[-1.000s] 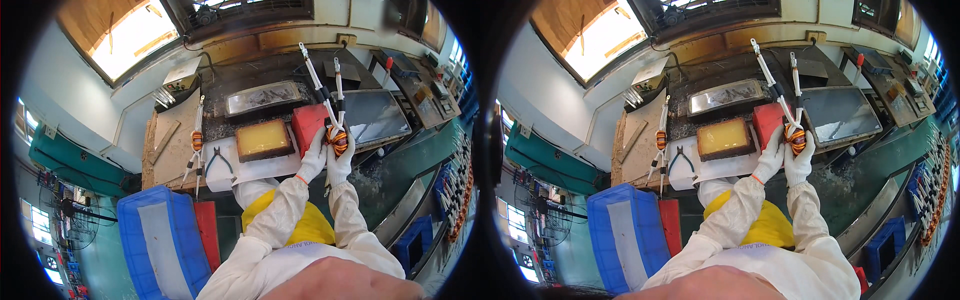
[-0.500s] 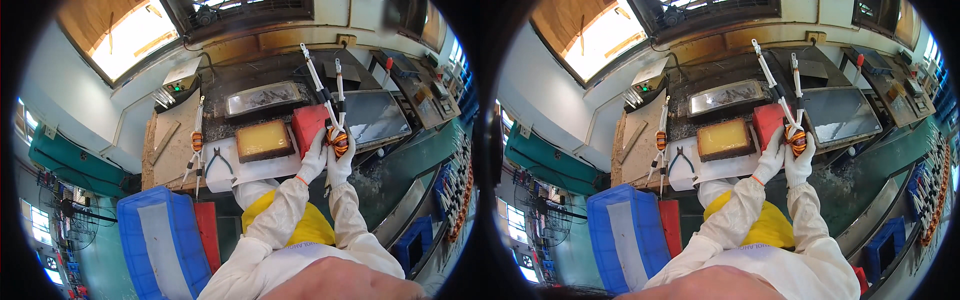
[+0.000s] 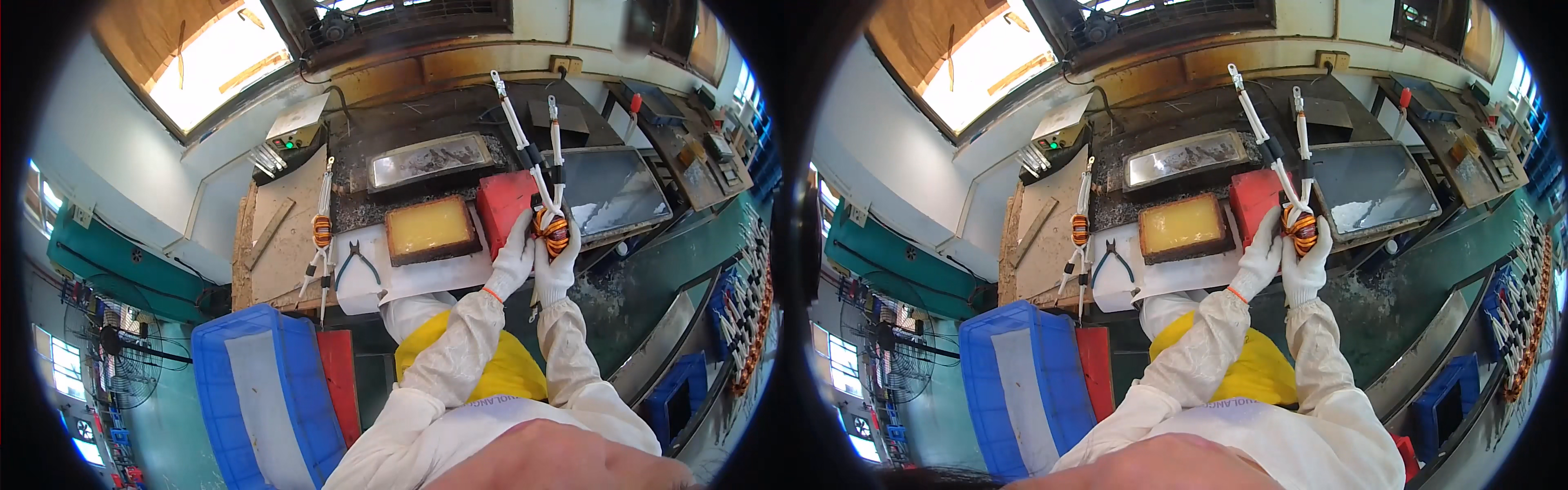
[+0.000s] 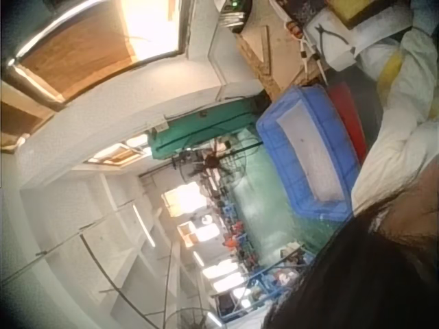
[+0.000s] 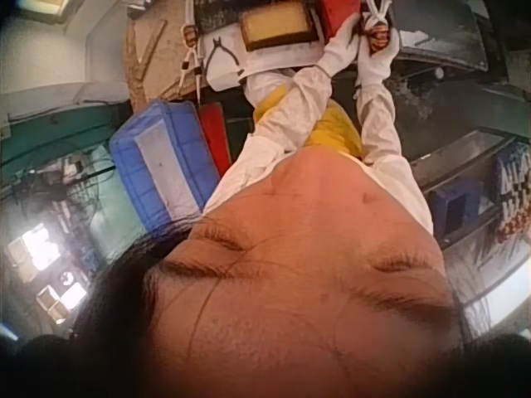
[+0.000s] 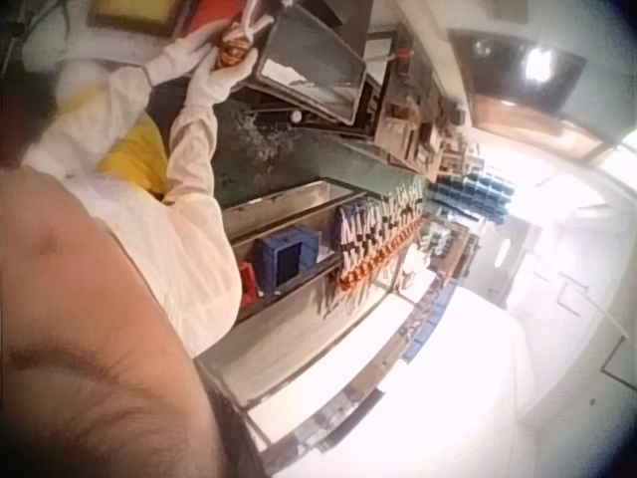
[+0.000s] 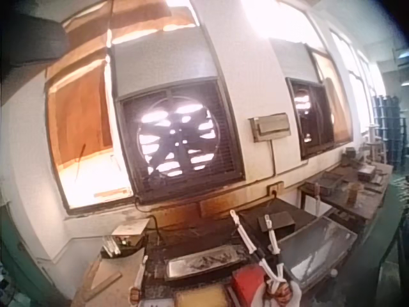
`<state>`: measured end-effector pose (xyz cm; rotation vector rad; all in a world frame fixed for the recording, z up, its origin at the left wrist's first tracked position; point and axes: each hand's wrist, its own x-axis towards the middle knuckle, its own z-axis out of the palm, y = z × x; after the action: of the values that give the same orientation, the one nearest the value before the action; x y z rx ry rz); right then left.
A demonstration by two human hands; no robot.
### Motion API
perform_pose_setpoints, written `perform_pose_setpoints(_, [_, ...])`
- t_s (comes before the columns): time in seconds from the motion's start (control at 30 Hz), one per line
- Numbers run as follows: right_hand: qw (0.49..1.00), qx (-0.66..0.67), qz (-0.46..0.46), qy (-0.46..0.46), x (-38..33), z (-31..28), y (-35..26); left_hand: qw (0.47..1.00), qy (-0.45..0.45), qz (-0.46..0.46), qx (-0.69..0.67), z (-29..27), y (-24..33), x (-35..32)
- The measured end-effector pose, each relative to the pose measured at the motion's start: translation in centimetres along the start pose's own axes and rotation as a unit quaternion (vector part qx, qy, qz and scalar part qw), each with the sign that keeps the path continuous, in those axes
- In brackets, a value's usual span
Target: Dipping ends of copper coils into trays of flux or sealant and arranging them on a storage rack.
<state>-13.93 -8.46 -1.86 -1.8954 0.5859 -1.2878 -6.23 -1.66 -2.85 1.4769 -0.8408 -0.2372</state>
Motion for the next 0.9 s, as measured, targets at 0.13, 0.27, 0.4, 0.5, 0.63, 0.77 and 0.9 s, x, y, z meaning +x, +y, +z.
perform_pose_setpoints(0.13, [0.999, -0.026, -0.028, 0.025, -0.1, 0.3, 0.7, 1.000, 0.013, 0.007, 0.007, -0.1, 0.0, -0.1])
perform_pose_setpoints(0.27, [1.000, 0.012, -0.003, 0.022, -0.1, 0.3, 0.4, 0.999, 0.021, 0.021, 0.009, 0.1, -0.4, 0.0])
perform_pose_setpoints(0.4, [1.000, -0.015, 0.002, 0.008, 0.1, 0.0, -0.5, 0.999, 0.025, 0.021, -0.003, 0.4, -1.0, 0.1])
perform_pose_setpoints(0.5, [1.000, -0.005, -0.009, 0.002, -0.1, 0.3, -0.3, 0.999, 0.030, 0.028, 0.003, 0.0, -1.2, 0.0])
perform_pose_setpoints(0.63, [1.000, -0.015, -0.019, 0.014, -0.1, 0.2, 0.3, 1.000, 0.019, 0.015, 0.001, 0.0, -0.6, 0.0])
perform_pose_setpoints(0.77, [1.000, 0.003, -0.018, 0.023, -0.3, 0.3, 1.1, 1.000, -0.002, 0.002, 0.011, -0.1, -0.3, -0.1])
perform_pose_setpoints(0.9, [1.000, 0.012, -0.018, 0.022, -0.2, 0.3, 1.0, 1.000, 0.000, 0.001, 0.006, -0.1, -0.2, -0.1])
